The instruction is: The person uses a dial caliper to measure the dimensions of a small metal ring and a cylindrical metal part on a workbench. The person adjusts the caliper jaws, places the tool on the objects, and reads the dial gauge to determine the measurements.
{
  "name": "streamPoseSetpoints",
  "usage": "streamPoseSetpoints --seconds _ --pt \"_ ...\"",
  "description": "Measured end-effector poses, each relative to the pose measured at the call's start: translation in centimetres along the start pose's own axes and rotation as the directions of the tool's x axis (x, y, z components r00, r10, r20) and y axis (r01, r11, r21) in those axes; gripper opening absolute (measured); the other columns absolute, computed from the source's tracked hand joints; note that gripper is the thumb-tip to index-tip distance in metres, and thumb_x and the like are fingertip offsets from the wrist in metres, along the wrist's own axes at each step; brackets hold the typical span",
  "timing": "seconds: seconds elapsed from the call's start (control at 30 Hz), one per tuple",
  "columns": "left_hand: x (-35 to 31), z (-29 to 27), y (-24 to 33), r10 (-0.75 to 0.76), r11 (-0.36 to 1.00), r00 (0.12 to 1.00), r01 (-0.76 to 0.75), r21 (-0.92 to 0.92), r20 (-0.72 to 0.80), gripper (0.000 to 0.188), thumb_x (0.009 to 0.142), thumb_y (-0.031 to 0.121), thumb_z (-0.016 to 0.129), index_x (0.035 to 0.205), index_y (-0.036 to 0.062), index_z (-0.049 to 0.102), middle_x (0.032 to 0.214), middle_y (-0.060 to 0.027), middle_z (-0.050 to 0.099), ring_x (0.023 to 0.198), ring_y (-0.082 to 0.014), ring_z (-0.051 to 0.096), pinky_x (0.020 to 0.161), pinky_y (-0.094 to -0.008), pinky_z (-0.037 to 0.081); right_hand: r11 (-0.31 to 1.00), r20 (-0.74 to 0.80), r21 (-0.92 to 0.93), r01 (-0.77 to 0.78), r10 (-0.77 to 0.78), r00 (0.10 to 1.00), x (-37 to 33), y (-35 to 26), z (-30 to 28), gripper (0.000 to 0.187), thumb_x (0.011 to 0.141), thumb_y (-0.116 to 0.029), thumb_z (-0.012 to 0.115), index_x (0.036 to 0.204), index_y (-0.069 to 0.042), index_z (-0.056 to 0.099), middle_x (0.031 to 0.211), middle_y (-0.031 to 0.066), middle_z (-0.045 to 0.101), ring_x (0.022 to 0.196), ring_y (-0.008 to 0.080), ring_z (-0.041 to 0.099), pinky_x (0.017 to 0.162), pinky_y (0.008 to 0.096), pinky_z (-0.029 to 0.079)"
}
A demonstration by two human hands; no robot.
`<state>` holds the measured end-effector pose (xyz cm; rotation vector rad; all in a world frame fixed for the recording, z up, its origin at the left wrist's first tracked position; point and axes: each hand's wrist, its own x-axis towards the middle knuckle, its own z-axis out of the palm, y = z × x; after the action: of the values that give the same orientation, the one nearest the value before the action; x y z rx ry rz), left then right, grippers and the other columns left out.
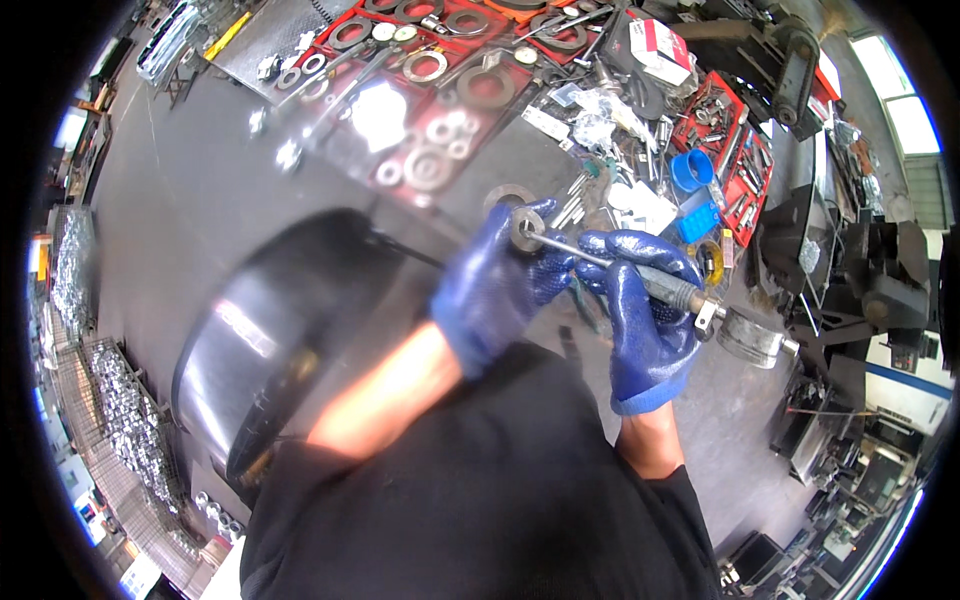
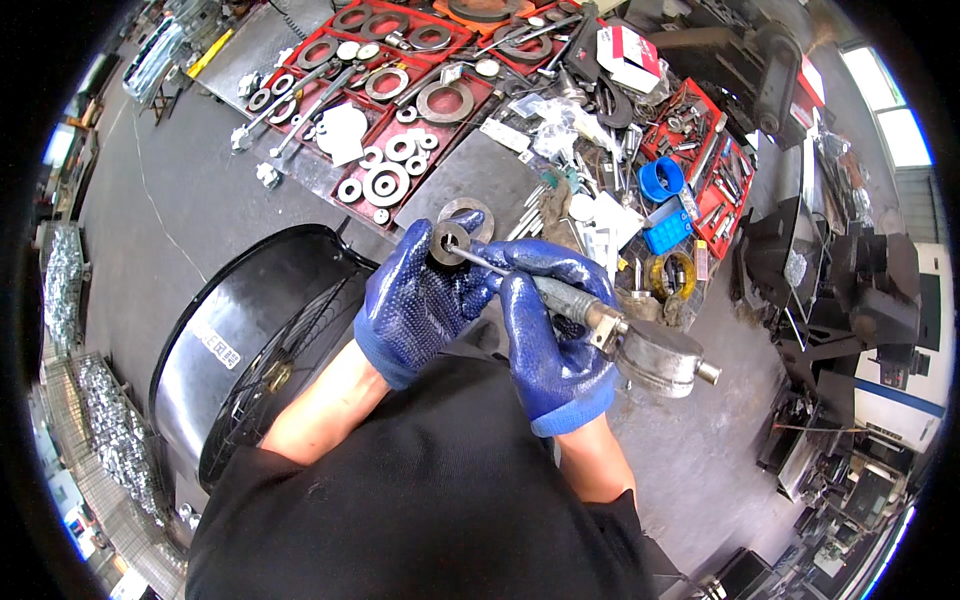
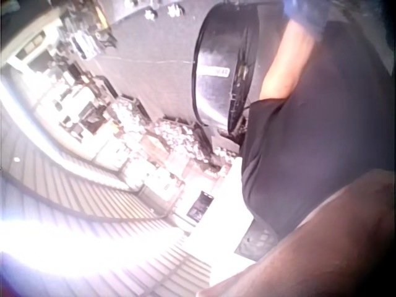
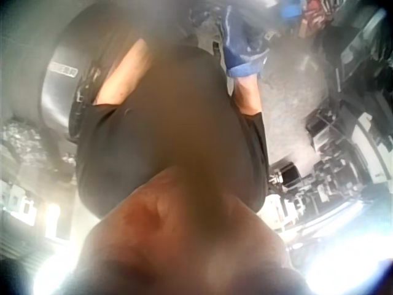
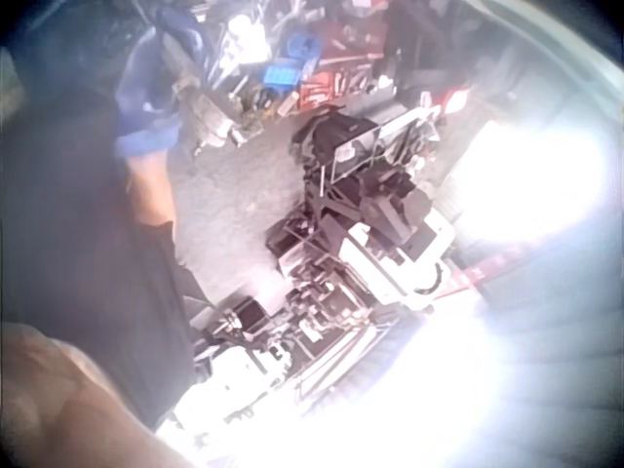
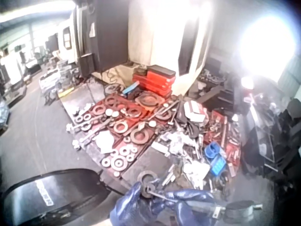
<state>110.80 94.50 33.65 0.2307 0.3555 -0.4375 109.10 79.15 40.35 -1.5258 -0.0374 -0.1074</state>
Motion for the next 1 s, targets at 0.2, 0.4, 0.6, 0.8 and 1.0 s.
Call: streamPoseSetpoints --seconds 0.2,0.4,0.6,0.8,1.0 --pt "-0.1 -0.1 -0.4 0.007 0.987 0.999 0.000 0.164 -0.038 0.049 0.105 0.045 0.048 0.136 0.0075 0.055 0.120 -0.0102 0.065 0.102 -0.0215 0.065 0.089 -0.0358 0.054 0.998 -0.007 0.012 -0.054 0.054 0.999 1.1 -0.4 0.2 0.019 0.094 0.004 0.062 0.112 0.000 0.063 0.101 0.0075 0.069 0.091 0.0122 0.066 0.082 0.0270 0.054" --pt "1.3 -2.2 -0.4 -0.041 0.991 0.999 0.044 0.127 -0.029 0.047 0.103 0.045 0.051 0.132 0.0089 0.058 0.116 -0.0069 0.067 0.100 -0.0202 0.066 0.089 -0.0344 0.055 0.995 0.005 -0.003 -0.105 0.105 0.995 3.0 -0.2 0.2 0.013 0.094 0.002 0.065 0.106 0.002 0.066 0.096 0.0086 0.071 0.087 0.0130 0.067 0.080 0.0282 0.055" --pt "2.7 -2.5 0.3 0.016 0.961 0.991 0.022 0.275 -0.135 0.045 0.104 0.039 0.053 0.133 0.0042 0.057 0.123 -0.0102 0.066 0.109 -0.0229 0.065 0.098 -0.0383 0.054 0.994 0.040 -0.011 -0.111 0.111 0.993 3.7 1.9 0.0 0.017 0.097 -0.002 0.061 0.113 0.002 0.064 0.103 0.0114 0.071 0.095 0.0158 0.068 0.080 0.0297 0.056" --pt "6.9 -11.6 1.7 -0.077 0.713 0.992 0.127 0.690 -0.103 0.039 0.099 0.021 0.062 0.134 0.0040 0.057 0.124 -0.0089 0.065 0.111 -0.0214 0.064 0.096 -0.0370 0.053 0.970 0.073 -0.092 -0.225 0.232 0.970 3.8 9.9 -0.6 0.017 0.097 -0.003 0.062 0.114 -0.001 0.065 0.102 0.0076 0.070 0.090 0.0129 0.064 0.079 0.0284 0.053" --pt "9.5 -16.5 0.6 0.171 0.264 0.982 0.028 0.964 -0.075 0.045 0.092 0.005 0.068 0.135 0.0066 0.057 0.122 -0.0045 0.067 0.101 -0.0126 0.062 0.089 -0.0293 0.052 0.947 0.046 -0.058 -0.317 0.320 0.946 4.1 15.0 -0.6 0.013 0.096 -0.002 0.063 0.107 -0.001 0.068 0.098 0.0054 0.071 0.092 0.0123 0.065 0.085 0.0301 0.053"
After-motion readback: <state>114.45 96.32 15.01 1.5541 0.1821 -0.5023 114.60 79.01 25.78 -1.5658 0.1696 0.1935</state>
